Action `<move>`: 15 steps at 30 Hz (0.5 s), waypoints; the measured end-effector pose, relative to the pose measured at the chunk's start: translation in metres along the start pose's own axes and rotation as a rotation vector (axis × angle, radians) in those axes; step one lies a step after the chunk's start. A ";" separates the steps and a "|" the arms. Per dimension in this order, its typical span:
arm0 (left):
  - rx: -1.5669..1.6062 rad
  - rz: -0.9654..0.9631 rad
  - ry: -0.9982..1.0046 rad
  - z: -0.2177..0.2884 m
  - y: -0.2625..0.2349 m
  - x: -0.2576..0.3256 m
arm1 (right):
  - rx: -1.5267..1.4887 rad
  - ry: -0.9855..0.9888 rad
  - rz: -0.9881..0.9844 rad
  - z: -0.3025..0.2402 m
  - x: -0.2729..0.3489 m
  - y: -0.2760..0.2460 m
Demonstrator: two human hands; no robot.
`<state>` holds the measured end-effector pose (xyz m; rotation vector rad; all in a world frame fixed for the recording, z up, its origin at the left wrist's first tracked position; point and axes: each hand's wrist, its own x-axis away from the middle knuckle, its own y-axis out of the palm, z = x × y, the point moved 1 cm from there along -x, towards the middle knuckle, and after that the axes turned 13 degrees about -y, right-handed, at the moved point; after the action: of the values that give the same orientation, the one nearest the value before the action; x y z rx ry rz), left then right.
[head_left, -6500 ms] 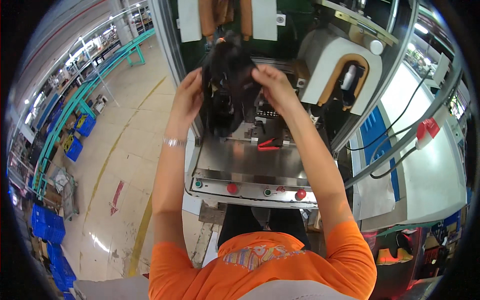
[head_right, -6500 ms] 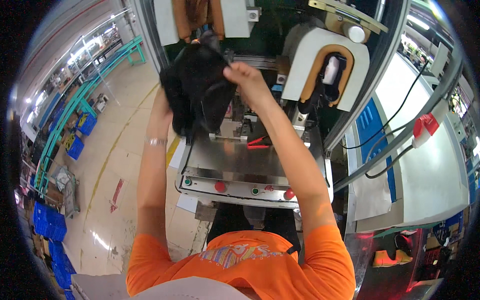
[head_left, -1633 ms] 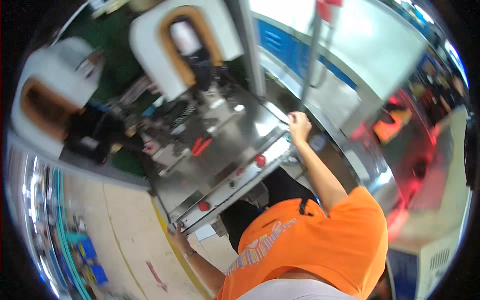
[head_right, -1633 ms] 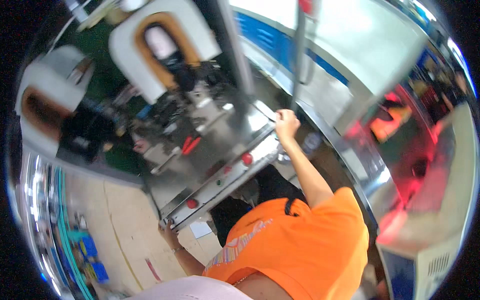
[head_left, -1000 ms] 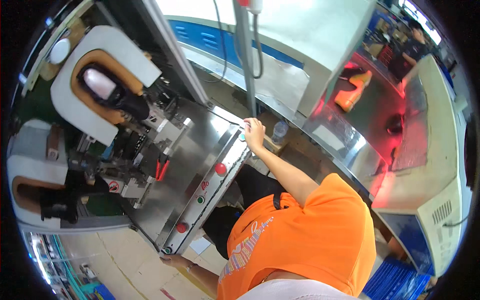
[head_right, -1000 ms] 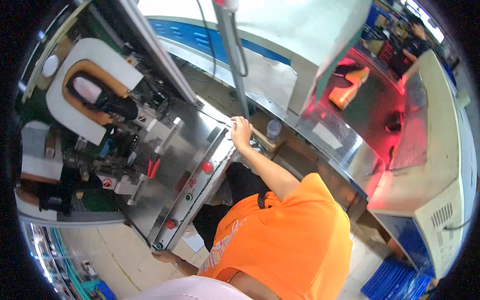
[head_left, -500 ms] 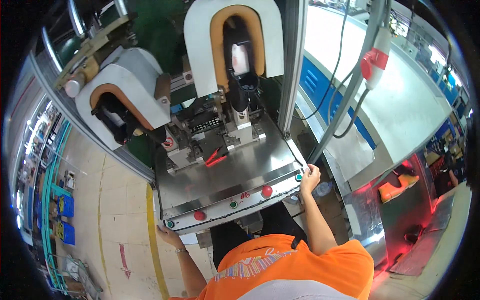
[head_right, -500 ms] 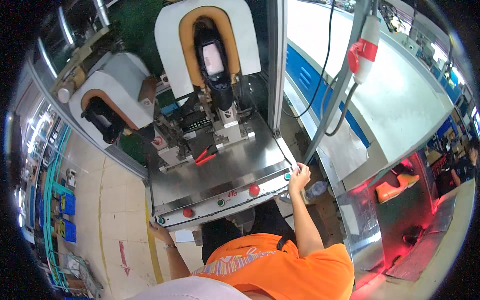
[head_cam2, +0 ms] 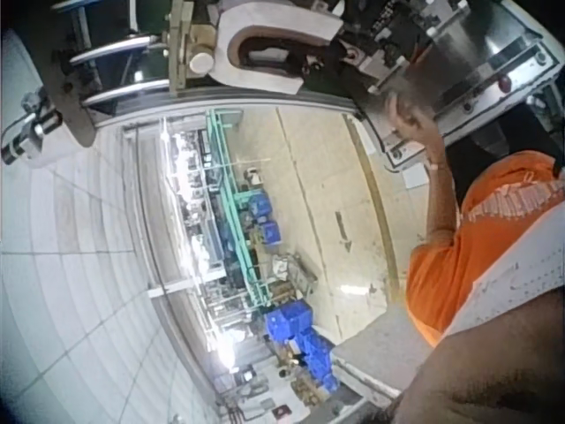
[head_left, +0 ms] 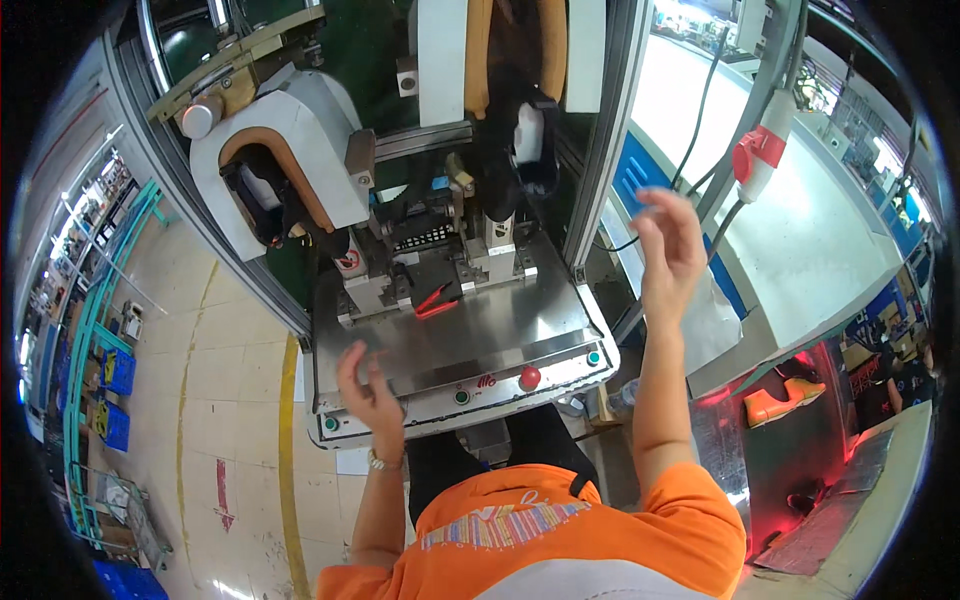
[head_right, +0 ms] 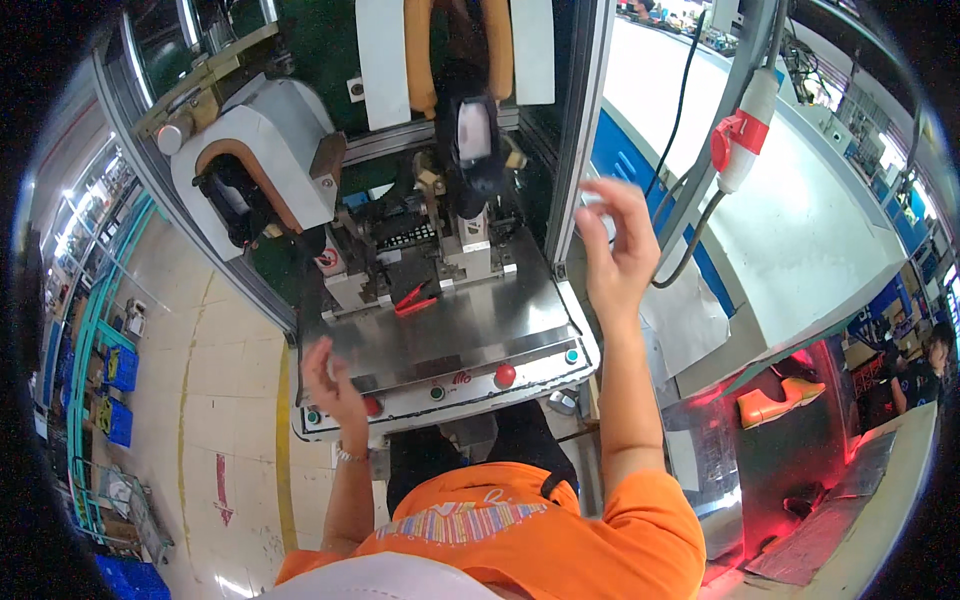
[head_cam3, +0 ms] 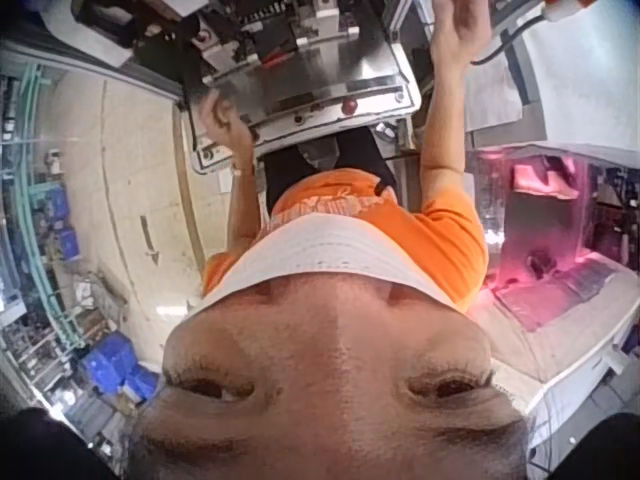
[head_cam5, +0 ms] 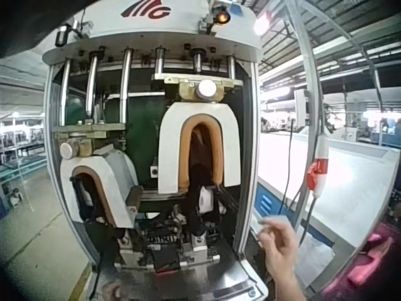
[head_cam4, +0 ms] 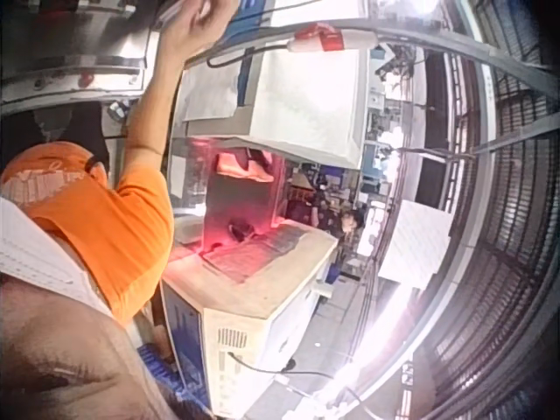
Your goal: The person repeatedly picks up black shoes from a conveyor belt, places them into a machine fixture, and presses a button to operate the machine. After the machine cycle, the person removes the shoes and places them back onto the conveyor belt. This process is repeated for multiple pairs of shoes throughout the video.
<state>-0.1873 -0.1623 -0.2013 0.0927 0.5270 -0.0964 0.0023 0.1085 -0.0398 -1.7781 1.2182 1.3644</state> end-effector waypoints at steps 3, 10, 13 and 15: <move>-0.005 -0.139 0.067 0.028 0.030 0.006 | 0.152 -0.174 -0.229 -0.025 -0.041 0.020; 0.034 -0.391 0.171 0.078 0.070 0.016 | 0.294 -0.343 -0.319 -0.016 -0.079 0.031; 0.047 -0.419 0.195 0.090 0.076 0.015 | 0.243 -0.422 -0.306 -0.030 -0.099 0.033; 0.043 -0.442 0.198 0.095 0.077 0.014 | 0.207 -0.507 -0.394 -0.051 -0.109 0.035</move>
<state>-0.1198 -0.0975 -0.1219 0.0259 0.7370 -0.5342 -0.0144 0.0849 0.0819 -1.3248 0.6657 1.2893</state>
